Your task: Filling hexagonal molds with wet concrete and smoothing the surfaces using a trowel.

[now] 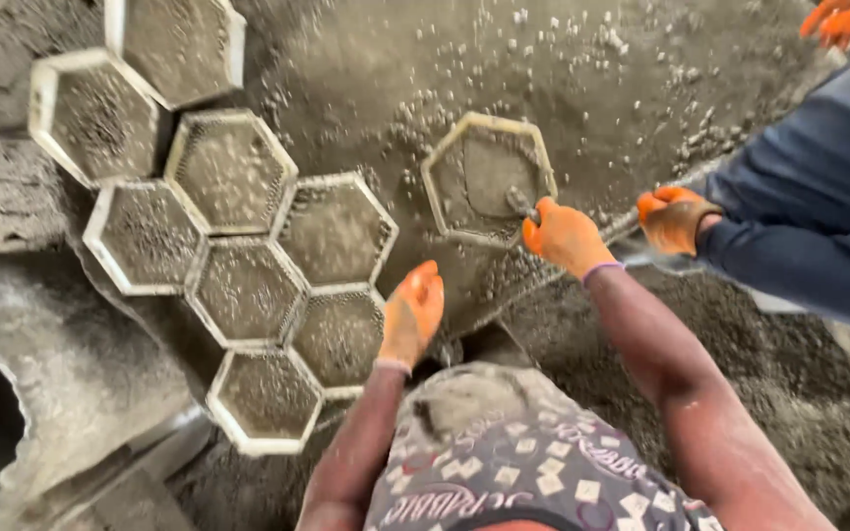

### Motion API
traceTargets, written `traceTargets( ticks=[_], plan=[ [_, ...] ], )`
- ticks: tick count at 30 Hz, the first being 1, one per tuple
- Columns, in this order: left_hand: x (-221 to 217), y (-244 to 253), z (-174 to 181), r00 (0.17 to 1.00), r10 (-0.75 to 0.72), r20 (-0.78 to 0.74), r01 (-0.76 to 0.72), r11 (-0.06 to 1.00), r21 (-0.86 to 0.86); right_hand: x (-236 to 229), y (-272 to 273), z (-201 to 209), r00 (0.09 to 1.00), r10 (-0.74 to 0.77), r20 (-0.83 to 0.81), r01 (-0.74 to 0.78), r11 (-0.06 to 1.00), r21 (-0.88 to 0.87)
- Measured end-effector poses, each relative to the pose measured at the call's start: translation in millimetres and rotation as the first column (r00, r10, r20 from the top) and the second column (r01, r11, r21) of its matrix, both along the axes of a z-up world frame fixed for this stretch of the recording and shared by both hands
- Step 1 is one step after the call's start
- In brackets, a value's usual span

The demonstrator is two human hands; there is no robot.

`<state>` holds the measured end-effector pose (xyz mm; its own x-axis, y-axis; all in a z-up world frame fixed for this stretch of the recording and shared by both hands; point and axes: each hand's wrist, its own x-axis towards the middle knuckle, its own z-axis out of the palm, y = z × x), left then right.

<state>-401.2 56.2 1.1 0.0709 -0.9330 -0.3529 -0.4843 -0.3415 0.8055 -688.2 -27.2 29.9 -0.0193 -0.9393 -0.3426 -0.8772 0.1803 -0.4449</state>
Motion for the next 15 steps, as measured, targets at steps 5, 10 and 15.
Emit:
traceTargets(
  ticks=[5,10,15],
  plan=[
    [20,23,49,0.988,0.007,-0.156,0.008,0.996,0.093,10,-1,-18,0.995,-0.103,0.014,0.104,0.993,-0.058],
    [60,42,40,0.978,-0.033,-0.206,0.04,0.999,0.032,-7,14,-102,0.835,0.413,-0.363,-0.462,0.885,-0.056],
    [105,56,80,0.998,0.038,-0.047,-0.041,0.997,-0.069,88,21,66,0.952,-0.284,0.109,0.259,0.945,0.198]
  ],
)
